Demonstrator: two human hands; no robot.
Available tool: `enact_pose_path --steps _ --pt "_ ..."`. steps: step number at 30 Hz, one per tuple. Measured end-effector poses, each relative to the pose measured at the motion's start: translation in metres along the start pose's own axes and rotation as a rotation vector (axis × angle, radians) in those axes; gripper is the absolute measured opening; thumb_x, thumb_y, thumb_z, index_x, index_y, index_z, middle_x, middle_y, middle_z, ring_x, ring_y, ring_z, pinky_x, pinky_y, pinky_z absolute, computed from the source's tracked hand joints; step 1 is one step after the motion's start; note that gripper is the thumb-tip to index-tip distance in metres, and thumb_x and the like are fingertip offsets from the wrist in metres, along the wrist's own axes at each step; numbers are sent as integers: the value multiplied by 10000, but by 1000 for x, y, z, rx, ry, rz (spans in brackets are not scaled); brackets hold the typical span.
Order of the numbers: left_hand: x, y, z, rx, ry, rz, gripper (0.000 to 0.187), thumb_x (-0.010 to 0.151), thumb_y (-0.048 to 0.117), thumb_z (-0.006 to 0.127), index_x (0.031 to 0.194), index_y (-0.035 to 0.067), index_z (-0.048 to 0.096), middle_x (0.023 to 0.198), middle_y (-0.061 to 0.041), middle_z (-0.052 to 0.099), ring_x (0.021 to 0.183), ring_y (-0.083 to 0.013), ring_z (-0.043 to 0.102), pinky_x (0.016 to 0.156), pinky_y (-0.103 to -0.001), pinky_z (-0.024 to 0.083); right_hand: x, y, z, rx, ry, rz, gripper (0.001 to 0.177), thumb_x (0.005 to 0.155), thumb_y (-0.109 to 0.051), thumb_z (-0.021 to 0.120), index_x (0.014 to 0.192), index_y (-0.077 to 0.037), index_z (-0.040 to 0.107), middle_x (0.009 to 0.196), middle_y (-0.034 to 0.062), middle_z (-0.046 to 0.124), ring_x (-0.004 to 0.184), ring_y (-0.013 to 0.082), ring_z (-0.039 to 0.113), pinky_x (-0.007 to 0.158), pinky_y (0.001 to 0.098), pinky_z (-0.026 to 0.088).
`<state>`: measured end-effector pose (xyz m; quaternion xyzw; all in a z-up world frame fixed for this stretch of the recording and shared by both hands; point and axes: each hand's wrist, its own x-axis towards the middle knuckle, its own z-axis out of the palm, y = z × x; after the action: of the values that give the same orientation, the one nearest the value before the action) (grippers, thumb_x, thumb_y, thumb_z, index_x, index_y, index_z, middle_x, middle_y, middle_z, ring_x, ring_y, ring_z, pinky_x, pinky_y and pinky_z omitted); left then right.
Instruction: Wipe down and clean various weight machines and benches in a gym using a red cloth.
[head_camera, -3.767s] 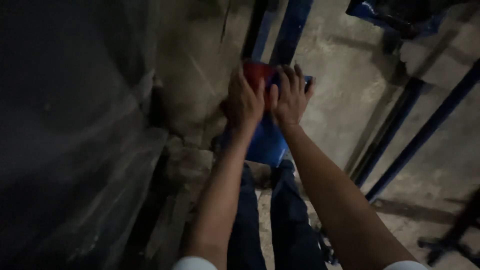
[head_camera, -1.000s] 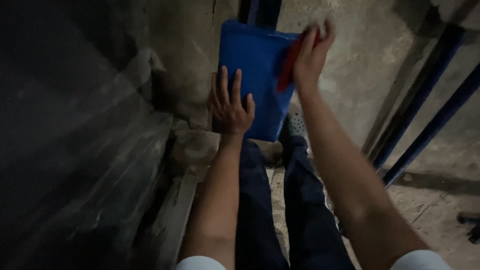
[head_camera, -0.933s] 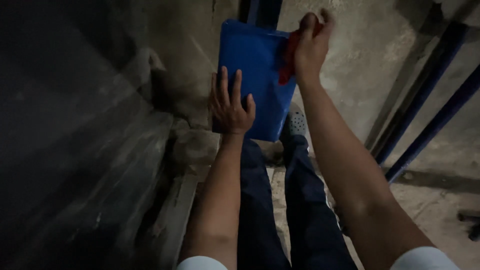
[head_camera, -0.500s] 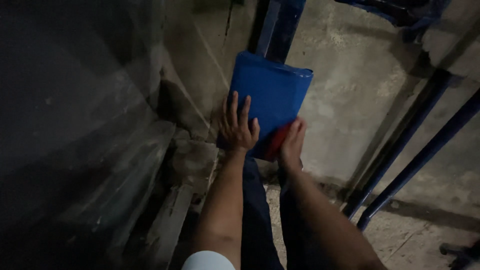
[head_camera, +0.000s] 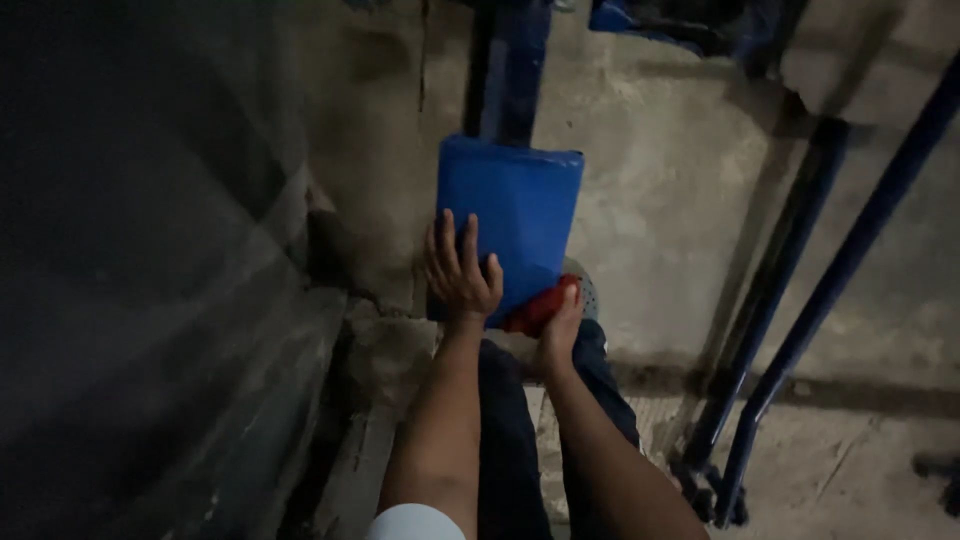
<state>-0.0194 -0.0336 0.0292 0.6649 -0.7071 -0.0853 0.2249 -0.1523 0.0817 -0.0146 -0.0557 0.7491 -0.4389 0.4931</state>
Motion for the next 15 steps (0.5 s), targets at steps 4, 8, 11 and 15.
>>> enact_pose_path --steps 4,8,11,15 --pt "6 1 -3 8 11 30 520 1130 409 367 1586 181 471 1663 -129 370 1508 -442 400 1206 -624 367 -16 33 -10 389 5 380 534 1087 -553 392 1348 -121 566 896 158 633 676 307 558 583 449 459" --pt "2 2 -5 48 -21 44 529 1131 412 357 1593 173 454 1659 -139 374 1502 -455 405 1192 -616 372 -16 118 -17 1015 -163 608 399 1102 -510 432 1255 -183 603 1062 75 686 861 270 639 717 421 538" --pt "3 1 -1 34 -8 47 531 1140 418 343 1598 171 446 1665 -144 364 1510 -461 401 1197 -615 372 -17 95 0 1228 -334 614 475 1082 -543 421 1329 -182 605 1265 89 652 1051 307 617 860 465 518" --pt "2 -1 5 44 -1 18 539 1141 434 331 1597 171 447 1672 -147 350 1516 -457 395 1200 -619 371 -26 54 36 1234 -537 544 807 938 -724 410 1529 -175 456 1559 115 467 1379 346 453 1155 533 351"
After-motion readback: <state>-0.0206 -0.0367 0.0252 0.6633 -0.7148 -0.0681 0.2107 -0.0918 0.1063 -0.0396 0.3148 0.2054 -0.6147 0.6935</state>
